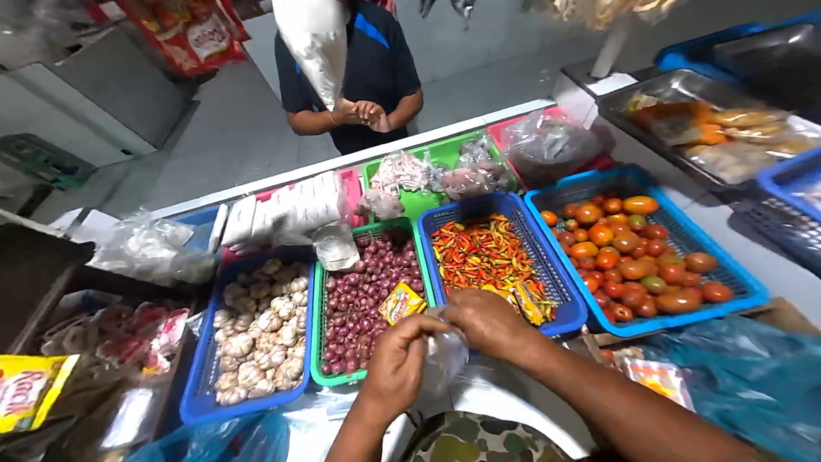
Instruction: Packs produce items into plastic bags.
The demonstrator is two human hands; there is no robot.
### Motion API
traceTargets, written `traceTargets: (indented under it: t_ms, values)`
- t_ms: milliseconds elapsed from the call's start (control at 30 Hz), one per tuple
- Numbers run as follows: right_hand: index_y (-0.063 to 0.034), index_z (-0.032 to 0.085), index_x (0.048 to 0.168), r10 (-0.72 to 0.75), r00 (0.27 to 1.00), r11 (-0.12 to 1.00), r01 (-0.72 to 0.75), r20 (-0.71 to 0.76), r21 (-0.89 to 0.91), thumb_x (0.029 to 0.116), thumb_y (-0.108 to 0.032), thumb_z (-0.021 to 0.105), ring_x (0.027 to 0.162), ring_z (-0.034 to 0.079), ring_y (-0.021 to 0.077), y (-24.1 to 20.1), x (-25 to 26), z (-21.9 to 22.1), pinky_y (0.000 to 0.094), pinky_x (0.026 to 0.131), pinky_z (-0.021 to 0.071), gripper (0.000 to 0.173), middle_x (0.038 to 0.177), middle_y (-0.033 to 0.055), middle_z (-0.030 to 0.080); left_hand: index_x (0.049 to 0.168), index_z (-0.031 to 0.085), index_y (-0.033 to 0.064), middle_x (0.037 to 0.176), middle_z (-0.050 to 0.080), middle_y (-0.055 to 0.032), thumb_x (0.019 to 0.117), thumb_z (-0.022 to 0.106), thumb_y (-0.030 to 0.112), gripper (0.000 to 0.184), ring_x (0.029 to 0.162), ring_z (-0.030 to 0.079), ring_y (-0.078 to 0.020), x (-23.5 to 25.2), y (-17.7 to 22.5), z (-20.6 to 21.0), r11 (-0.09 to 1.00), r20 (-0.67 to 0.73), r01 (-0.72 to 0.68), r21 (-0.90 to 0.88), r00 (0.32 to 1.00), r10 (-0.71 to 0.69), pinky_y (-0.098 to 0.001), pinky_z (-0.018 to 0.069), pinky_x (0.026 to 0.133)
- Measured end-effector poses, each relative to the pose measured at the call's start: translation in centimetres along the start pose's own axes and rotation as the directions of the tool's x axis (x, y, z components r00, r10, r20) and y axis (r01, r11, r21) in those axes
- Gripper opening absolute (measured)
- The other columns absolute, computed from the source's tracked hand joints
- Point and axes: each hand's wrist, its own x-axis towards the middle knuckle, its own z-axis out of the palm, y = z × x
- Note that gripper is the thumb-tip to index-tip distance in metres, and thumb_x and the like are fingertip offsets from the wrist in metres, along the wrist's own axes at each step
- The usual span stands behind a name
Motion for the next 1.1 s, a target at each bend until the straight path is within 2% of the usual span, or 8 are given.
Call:
traceTargets:
  t_ms: [67, 167, 300, 400, 567, 733, 900, 1100]
  values:
    - [-0.0056, 0.072, 0.108, 0.173, 0.984, 0.983, -0.175, -0.035, -0.056, 0.0986, -0.020, 0.056, 0.109, 0.067, 0.0386, 2.0, 0.8, -1.0, 0.0600, 0.088, 0.0561, 0.024, 0.115, 0.0186, 0.069, 0.105, 0.076, 0.0052, 0.099, 0.071, -0.0049, 0.0982, 0.041, 0.004, 0.035, 0.094, 0.065, -0.0139, 1.9, 1.2, 1.3, 0.997, 0.099, -0.017, -0.075, 0.995, 0.025, -0.0330, 0.0556, 0.085]
    - [-0.0064, 0.073, 0.112, 0.238, 0.962, 0.968, -0.247, -0.136, -0.048, 0.0983, -0.018, 0.058, 0.111, 0.068, 0.0335, 5.1, 1.3, -2.7, 0.0553, 0.093, 0.0568, 0.023, 0.118, 0.0146, 0.071, 0.099, 0.078, 0.0139, 0.088, 0.065, 0.0011, 0.0953, 0.061, 0.019, 0.018, 0.082, 0.062, -0.0088, 5.0, 0.4, 2.5, 0.949, 0.023, 0.016, 0.314, 0.999, -0.024, -0.0265, 0.0559, 0.072]
    - [-0.0207, 0.079, 0.110, 0.212, 0.955, 0.976, -0.194, -0.209, 0.103, 0.0962, -0.016, 0.063, 0.096, 0.068, 0.0195, 11.0, 1.9, -5.5, 0.0463, 0.084, 0.0598, 0.022, 0.105, 0.0030, 0.070, 0.116, 0.075, 0.0157, 0.114, 0.066, -0.0150, 0.0898, 0.068, 0.014, 0.027, 0.087, 0.070, -0.0261, 9.2, -6.0, 1.1, 0.563, -0.098, 0.236, 0.792, 0.960, -0.263, -0.0442, 0.0616, 0.075]
    - [-0.0092, 0.074, 0.113, 0.312, 0.925, 0.909, -0.224, -0.218, 0.351, 0.1005, -0.019, 0.064, 0.104, 0.068, 0.0201, 16.5, 4.8, -7.6, 0.0454, 0.094, 0.0580, 0.019, 0.114, 0.0087, 0.070, 0.131, 0.068, 0.0157, 0.145, 0.056, -0.0163, 0.0886, 0.069, 0.010, 0.043, 0.100, 0.072, -0.0312, 10.9, -8.5, 0.1, 0.526, -0.120, 0.311, 0.792, 0.923, -0.365, -0.0479, 0.0626, 0.080]
    - [-0.0038, 0.069, 0.123, 0.531, 0.655, 0.842, -0.481, -0.537, 0.245, 0.1008, -0.021, 0.061, 0.115, 0.065, 0.0367, 24.9, 13.1, -8.6, 0.0574, 0.101, 0.0522, 0.029, 0.124, 0.0203, 0.067, 0.135, 0.065, 0.0087, 0.157, 0.047, -0.0081, 0.0875, 0.069, 0.006, 0.048, 0.108, 0.071, -0.0249, 11.1, -9.9, 0.7, 0.589, -0.069, 0.322, 0.742, 0.909, -0.410, -0.0423, 0.0616, 0.086]
    - [-0.0112, 0.073, 0.118, 0.354, 0.779, 0.908, -0.419, -0.517, -0.011, 0.0952, -0.036, 0.067, 0.119, 0.061, 0.0387, 27.1, 23.1, -6.9, 0.0602, 0.098, 0.0517, 0.034, 0.121, 0.0171, 0.068, 0.132, 0.067, 0.0100, 0.157, 0.048, -0.0084, 0.0877, 0.068, 0.005, 0.045, 0.105, 0.073, -0.0228, 10.9, -10.9, 2.3, 0.658, -0.030, 0.313, 0.685, 0.914, -0.404, -0.0401, 0.0628, 0.082]
    - [-0.0065, 0.070, 0.117, 0.454, 0.737, 0.755, -0.617, -0.502, -0.223, 0.0644, -0.047, 0.087, 0.136, 0.043, 0.0512, 26.1, 29.9, -1.6, 0.0758, 0.095, 0.0418, 0.069, 0.142, 0.0277, 0.052, 0.144, 0.058, 0.0185, 0.150, 0.056, 0.0033, 0.0982, 0.059, 0.012, 0.046, 0.098, 0.073, -0.0125, 10.7, -11.8, 3.0, 0.723, -0.012, 0.437, 0.535, 0.860, -0.511, -0.0373, 0.0635, 0.081]
    - [-0.0150, 0.069, 0.129, 0.492, 0.675, 0.735, -0.660, -0.549, -0.153, 0.0956, -0.029, 0.059, 0.143, 0.035, 0.0552, 26.0, 28.8, -0.4, 0.0820, 0.099, 0.0341, 0.038, 0.156, 0.0271, 0.042, 0.155, 0.042, 0.0208, 0.117, 0.073, 0.0043, 0.0992, 0.058, 0.017, 0.058, 0.090, 0.072, -0.0064, 10.1, -12.2, 2.4, 0.746, -0.092, 0.531, 0.401, 0.834, -0.544, -0.0336, 0.0630, 0.080]
